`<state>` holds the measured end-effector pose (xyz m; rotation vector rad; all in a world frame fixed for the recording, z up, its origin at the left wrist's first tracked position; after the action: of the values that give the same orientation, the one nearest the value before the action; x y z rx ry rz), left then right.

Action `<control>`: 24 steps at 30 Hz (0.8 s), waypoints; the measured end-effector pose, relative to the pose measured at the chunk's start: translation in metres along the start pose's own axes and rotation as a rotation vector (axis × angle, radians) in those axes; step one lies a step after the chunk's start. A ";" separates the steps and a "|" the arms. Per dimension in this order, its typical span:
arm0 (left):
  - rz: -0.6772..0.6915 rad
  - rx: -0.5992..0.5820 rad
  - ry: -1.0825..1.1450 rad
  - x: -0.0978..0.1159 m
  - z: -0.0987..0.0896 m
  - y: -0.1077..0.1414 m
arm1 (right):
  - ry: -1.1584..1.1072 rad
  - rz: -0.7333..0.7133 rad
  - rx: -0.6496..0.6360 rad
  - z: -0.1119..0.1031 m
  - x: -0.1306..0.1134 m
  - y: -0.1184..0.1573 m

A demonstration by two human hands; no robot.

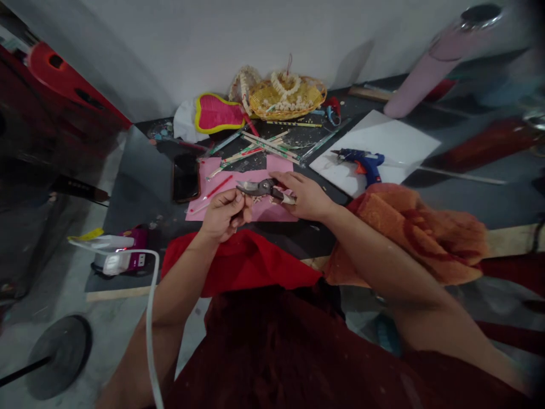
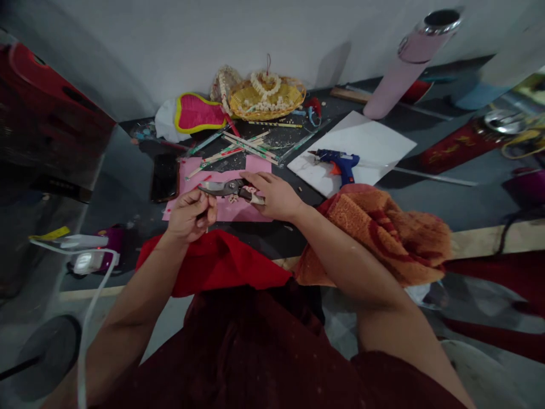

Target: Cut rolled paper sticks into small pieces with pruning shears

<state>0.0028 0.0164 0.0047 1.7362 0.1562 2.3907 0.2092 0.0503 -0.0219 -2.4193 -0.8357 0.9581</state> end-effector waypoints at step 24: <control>0.612 0.035 -0.920 -0.005 0.000 0.001 | 0.535 0.325 -0.004 0.017 0.025 -0.004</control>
<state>0.0047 0.0148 -0.0002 2.9993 -0.5251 1.5771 0.2103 0.0725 -0.0428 -2.6713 -0.2595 0.3612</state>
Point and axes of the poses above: each hand's wrist, its own y-axis away from the middle knuckle, its own z-axis out of the palm, x = y × z, the point moved 2 cm from there along -y, towards the middle knuckle, and after that the axes turned 13 degrees about x, right-handed, at the moved point
